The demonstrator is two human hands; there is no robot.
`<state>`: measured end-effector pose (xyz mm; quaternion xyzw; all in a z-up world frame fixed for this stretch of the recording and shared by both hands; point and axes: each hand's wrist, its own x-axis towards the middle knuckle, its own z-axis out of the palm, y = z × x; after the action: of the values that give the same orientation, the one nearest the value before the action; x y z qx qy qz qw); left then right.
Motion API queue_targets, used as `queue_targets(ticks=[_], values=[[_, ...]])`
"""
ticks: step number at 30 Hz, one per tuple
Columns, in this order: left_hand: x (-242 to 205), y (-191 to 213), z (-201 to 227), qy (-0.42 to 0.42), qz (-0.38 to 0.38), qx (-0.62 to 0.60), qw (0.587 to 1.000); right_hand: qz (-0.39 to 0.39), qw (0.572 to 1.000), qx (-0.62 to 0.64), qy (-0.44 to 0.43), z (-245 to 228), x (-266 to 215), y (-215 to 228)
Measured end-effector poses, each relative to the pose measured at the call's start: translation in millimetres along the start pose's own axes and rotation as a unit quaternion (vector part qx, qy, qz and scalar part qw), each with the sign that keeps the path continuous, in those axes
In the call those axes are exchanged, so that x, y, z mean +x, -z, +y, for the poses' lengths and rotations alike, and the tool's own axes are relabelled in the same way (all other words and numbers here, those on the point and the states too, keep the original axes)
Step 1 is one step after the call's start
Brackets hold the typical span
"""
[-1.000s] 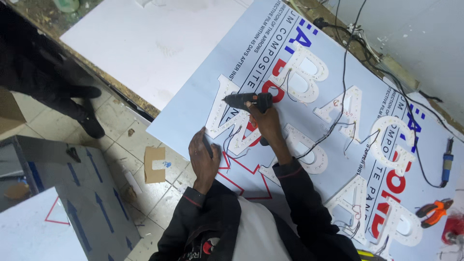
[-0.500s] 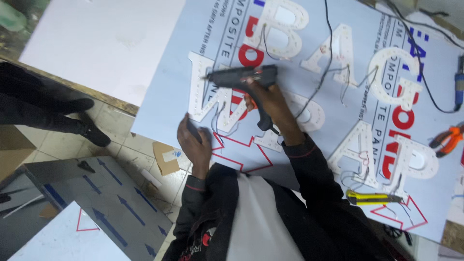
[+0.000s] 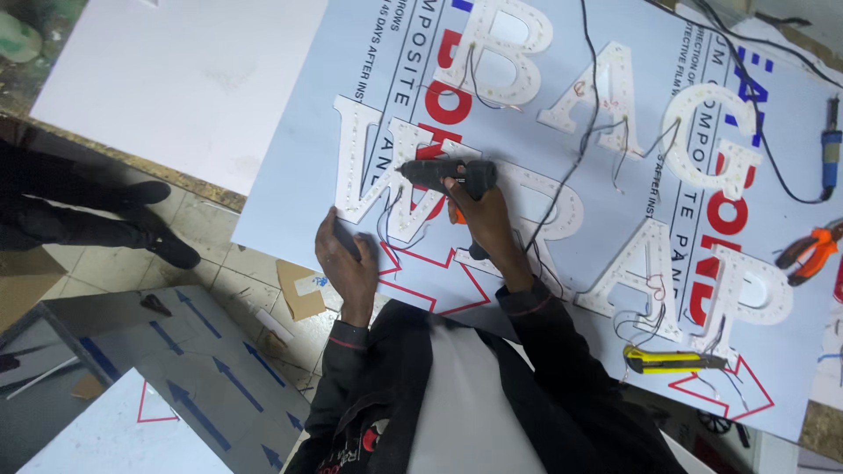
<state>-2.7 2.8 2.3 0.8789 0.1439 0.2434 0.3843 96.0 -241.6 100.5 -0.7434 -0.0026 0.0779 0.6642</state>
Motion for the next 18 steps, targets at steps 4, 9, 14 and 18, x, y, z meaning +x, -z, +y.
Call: queue_targets(ticks=[4,9,14,18], values=[[-1,-1,-1,-0.003,-0.001,-0.003,1.000,0.000,0.999,-0.049,-0.006,-7,3,-5],[-1,2,4,0.009,-0.015,-0.004,1.000,0.028,0.997,-0.065,-0.020,5,3,-11],[-1,-2,0,-0.017,0.005,-0.008,1.000,0.031,0.997,-0.068,-0.028,-53,-20,5],[-1,-6,-7,-0.048,0.026,-0.007,0.998,0.152,0.975,0.120,-0.109,-40,-25,44]])
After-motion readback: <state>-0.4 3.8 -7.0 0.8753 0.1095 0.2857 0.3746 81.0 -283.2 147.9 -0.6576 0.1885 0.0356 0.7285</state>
